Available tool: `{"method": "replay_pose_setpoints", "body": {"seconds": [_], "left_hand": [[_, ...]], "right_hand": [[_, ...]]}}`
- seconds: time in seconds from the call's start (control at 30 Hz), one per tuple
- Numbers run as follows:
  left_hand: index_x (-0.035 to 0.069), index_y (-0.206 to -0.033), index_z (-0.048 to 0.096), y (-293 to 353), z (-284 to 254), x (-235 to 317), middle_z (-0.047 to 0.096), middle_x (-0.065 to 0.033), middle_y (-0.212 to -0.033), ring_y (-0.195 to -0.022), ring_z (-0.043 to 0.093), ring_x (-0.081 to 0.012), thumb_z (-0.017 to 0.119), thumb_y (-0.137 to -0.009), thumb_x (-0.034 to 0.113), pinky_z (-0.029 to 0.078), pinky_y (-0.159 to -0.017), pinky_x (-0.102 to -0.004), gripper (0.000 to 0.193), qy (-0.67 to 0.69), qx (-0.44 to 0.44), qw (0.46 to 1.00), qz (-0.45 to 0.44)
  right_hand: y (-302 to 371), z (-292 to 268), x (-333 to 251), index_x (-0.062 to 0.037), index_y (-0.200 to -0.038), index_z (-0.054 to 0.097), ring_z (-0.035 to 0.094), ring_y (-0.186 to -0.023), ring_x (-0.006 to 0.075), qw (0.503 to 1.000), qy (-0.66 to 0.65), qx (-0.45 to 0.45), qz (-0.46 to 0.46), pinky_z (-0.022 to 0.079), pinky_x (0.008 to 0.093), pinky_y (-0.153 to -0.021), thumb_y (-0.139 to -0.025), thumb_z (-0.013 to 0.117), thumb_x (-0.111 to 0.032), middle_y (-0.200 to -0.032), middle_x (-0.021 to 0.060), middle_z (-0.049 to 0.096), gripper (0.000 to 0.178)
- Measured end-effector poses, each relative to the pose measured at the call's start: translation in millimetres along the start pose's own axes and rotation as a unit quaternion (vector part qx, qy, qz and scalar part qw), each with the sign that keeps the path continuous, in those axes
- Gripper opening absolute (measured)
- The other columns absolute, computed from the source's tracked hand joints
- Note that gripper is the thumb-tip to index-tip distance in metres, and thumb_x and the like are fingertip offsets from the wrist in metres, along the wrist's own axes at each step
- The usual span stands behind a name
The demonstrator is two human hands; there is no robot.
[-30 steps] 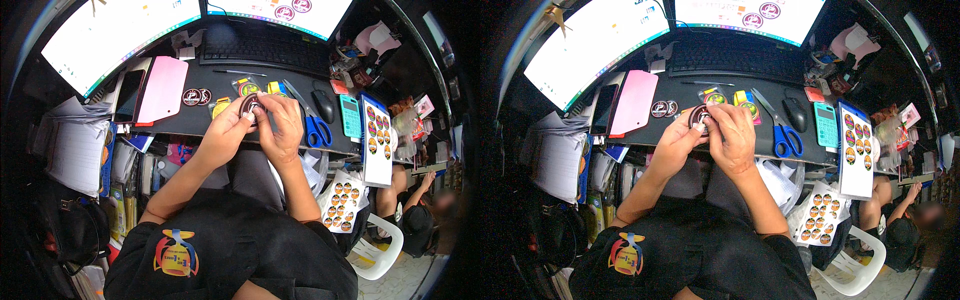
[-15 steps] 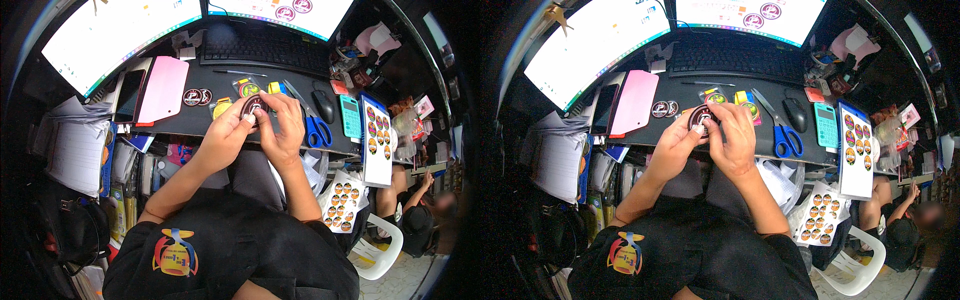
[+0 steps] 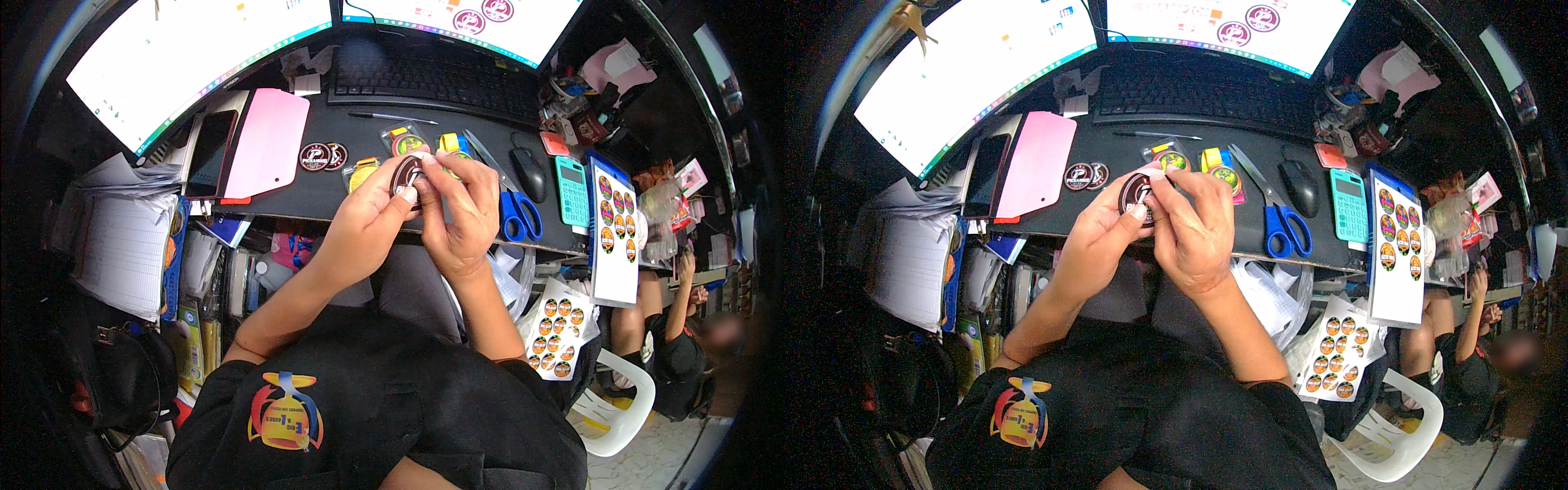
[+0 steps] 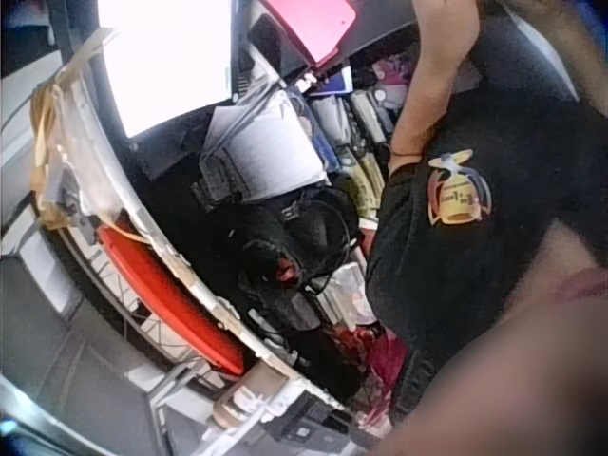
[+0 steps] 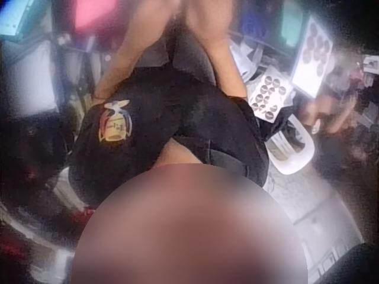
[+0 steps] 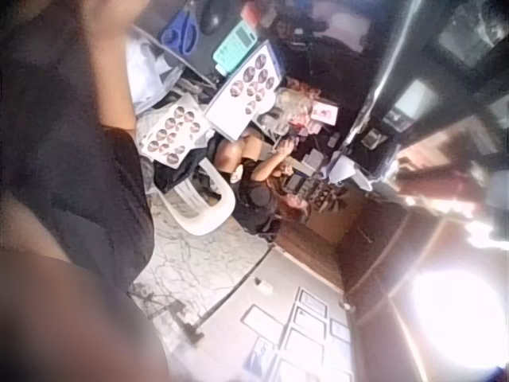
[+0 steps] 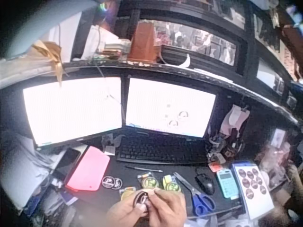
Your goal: The person cuts a circular sticker from a sheet, places it on a medal, and then attaches a ribbon to the medal. They repeat this process for multiple medals, arranging them on the desk.
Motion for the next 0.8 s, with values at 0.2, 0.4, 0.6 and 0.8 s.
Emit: {"method": "replay_pose_setpoints", "body": {"seconds": [0.2,0.4,0.6,0.8], "left_hand": [[0.001,-0.138,0.035,0,-8,3,0.048,-0.0097,-0.127,-0.114,0.051,-0.0131,0.042,-0.098,0.006,0.048,-0.095,-0.0285,0.040,0.035,0.033,0.998,0.027],[0.001,-0.126,0.043,-3,-25,-22,0.054,-0.0079,-0.118,-0.105,0.055,-0.0104,0.044,-0.098,0.005,0.050,-0.088,-0.0264,0.029,-0.011,0.031,0.999,-0.016],[0.000,-0.108,0.055,-3,-55,-47,0.062,-0.0049,-0.104,-0.096,0.059,-0.0103,0.057,-0.094,0.014,0.050,-0.083,-0.0262,0.019,0.059,0.072,0.994,-0.060],[0.004,-0.111,0.062,-16,-112,-27,0.055,-0.0151,-0.104,-0.103,0.055,-0.0289,0.079,-0.071,0.027,0.044,-0.090,-0.0357,0.050,-0.575,0.060,0.811,-0.088]], "right_hand": [[0,8,2,-0.0026,-0.092,0.061,0.060,-0.087,0.0287,0.998,-0.051,-0.023,-0.004,0.046,0.0382,-0.079,-0.070,0.070,0.004,-0.096,0.0103,0.063,0.025],[15,20,29,-0.0035,-0.094,0.059,0.059,-0.084,0.0240,0.982,-0.119,-0.081,0.118,0.045,0.0325,-0.076,-0.073,0.070,0.003,-0.090,0.0090,0.062,0.025],[59,56,75,-0.0026,-0.095,0.061,0.055,-0.079,0.0066,0.877,-0.315,-0.095,0.351,0.044,0.0229,-0.072,-0.085,0.069,-0.006,-0.089,0.0011,0.063,0.013],[62,47,109,-0.0012,-0.079,0.066,0.058,-0.079,0.0093,0.868,-0.298,-0.076,0.390,0.045,0.0228,-0.072,-0.081,0.073,-0.008,-0.083,0.0034,0.063,0.010]]}}
Point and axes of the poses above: each hand's wrist, its own y-axis away from the middle knuckle, its own z-axis out of the palm, x = y × z, the point moved 10 cm from there along -y, towards the middle knuckle
